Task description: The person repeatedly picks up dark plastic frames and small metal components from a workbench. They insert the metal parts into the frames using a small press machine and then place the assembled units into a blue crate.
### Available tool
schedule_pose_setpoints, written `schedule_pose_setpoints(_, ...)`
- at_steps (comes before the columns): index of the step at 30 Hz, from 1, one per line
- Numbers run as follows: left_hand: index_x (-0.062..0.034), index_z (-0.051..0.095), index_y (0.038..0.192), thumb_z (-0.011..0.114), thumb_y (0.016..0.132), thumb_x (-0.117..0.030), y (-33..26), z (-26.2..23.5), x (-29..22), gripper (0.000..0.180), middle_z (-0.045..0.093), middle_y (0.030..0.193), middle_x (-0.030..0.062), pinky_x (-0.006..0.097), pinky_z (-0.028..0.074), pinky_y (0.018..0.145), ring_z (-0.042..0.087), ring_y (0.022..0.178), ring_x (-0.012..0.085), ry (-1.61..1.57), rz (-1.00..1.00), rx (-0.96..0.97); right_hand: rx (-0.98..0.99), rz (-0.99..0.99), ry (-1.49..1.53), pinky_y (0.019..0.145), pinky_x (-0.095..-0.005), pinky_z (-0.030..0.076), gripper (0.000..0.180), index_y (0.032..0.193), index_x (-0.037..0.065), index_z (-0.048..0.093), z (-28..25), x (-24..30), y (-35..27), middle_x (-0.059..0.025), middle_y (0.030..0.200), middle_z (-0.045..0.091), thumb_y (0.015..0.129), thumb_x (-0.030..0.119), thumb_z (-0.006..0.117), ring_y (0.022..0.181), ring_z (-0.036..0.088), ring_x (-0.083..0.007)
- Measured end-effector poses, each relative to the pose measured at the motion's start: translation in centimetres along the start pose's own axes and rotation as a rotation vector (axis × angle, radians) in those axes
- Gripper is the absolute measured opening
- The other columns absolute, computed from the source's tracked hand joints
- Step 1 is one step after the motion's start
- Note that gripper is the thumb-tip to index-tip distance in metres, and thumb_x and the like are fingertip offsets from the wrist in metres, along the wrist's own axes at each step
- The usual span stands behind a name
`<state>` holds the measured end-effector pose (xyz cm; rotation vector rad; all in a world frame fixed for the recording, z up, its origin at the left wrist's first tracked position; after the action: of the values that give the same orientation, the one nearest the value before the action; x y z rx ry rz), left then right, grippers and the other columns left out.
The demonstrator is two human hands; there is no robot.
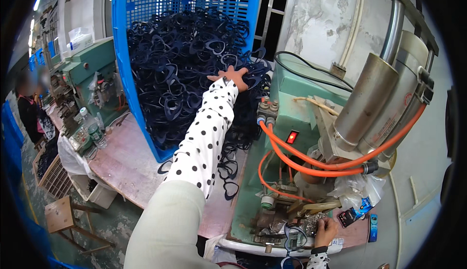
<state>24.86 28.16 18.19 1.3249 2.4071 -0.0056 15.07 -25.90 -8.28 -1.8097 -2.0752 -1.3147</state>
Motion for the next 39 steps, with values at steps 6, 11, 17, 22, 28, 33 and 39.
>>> schedule_pose_setpoints(6, -0.0327, 0.051, 0.133, 0.067, 0.079, -0.014, -2.1, 5.4, 2.6, 0.060, 0.042, 0.141, 0.0120, 0.077, 0.013, 0.105, 0.033, 0.134, 0.0463, 0.129, 0.316, -0.186, 0.007, -0.012, -0.063, 0.076, -0.0459, 0.041, 0.011, 0.082, 0.004, 0.064, -0.2, 0.1, -0.4, -0.0156, 0.082, 0.058, 0.078, 0.013, 0.069, 0.084, 0.054, -0.0356)
schedule_pose_setpoints(11, -0.0272, 0.058, 0.122, 0.065, 0.078, -0.011, -5.9, 7.7, 5.3, 0.047, 0.044, 0.137, 0.0123, 0.078, 0.021, 0.101, 0.035, 0.130, 0.0487, 0.291, 0.684, -0.269, 0.042, -0.003, -0.071, 0.079, -0.0453, 0.042, 0.011, 0.083, 0.006, 0.065, 0.2, -0.5, -0.3, -0.0137, 0.083, 0.062, 0.081, 0.017, 0.069, 0.087, 0.055, -0.0341)
schedule_pose_setpoints(17, -0.0245, 0.061, 0.113, 0.062, 0.080, -0.012, -11.5, 9.7, 7.1, 0.035, 0.045, 0.135, 0.0093, 0.076, 0.023, 0.103, 0.029, 0.137, 0.0437, 0.384, 0.908, -0.220, 0.032, -0.039, -0.070, 0.078, -0.0436, 0.042, 0.011, 0.083, 0.008, 0.066, 0.3, -0.4, 0.0, -0.0133, 0.085, 0.063, 0.082, 0.019, 0.069, 0.087, 0.056, -0.0341)
schedule_pose_setpoints(22, -0.0204, 0.062, 0.107, 0.063, 0.077, -0.012, -14.8, 9.4, 9.2, 0.031, 0.046, 0.134, 0.0076, 0.072, 0.027, 0.104, 0.025, 0.140, 0.0399, 0.494, 1.050, -0.084, 0.013, -0.053, -0.072, 0.078, -0.0429, 0.042, 0.013, 0.085, 0.009, 0.067, 0.7, -0.9, 0.3, -0.0119, 0.082, 0.064, 0.083, 0.021, 0.069, 0.086, 0.057, -0.0319)
schedule_pose_setpoints(28, -0.0237, 0.064, 0.110, 0.057, 0.084, -0.015, -18.5, 9.9, 11.7, 0.027, 0.048, 0.130, 0.0051, 0.070, 0.028, 0.106, 0.024, 0.142, 0.0376, 0.577, 1.172, 0.052, 0.023, -0.013, -0.101, 0.079, -0.0426, 0.042, 0.015, 0.087, 0.009, 0.069, 0.9, -1.1, 0.5, -0.0099, 0.083, 0.066, 0.084, 0.023, 0.069, 0.087, 0.057, -0.0311)
schedule_pose_setpoints(33, -0.0225, 0.063, 0.107, 0.058, 0.081, -0.016, -20.7, 12.6, 13.7, 0.027, 0.048, 0.130, 0.0100, 0.066, 0.032, 0.106, 0.029, 0.138, 0.0383, 0.486, 1.211, 0.157, -0.007, -0.025, -0.104, 0.077, -0.0431, 0.043, 0.016, 0.087, 0.009, 0.069, 1.5, -1.1, 0.6, -0.0105, 0.082, 0.066, 0.083, 0.024, 0.071, 0.085, 0.058, -0.0306)
schedule_pose_setpoints(39, -0.0314, 0.060, 0.121, 0.058, 0.080, -0.011, -24.7, 16.7, 16.5, 0.046, 0.029, 0.152, 0.0062, 0.059, 0.039, 0.103, 0.021, 0.144, 0.0345, 0.445, 1.236, 0.371, -0.032, -0.034, -0.108, 0.071, -0.0436, 0.046, 0.014, 0.083, 0.008, 0.070, 1.1, -1.1, 0.9, -0.0122, 0.078, 0.065, 0.081, 0.022, 0.073, 0.077, 0.060, -0.0309)
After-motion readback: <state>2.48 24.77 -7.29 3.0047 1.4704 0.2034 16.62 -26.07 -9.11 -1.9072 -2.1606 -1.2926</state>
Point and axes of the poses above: each hand's wrist, its own y-axis towards the middle knuckle, its own z-axis out of the palm, x = y × z, the point moved 2 cm from there along y, towards the middle knuckle
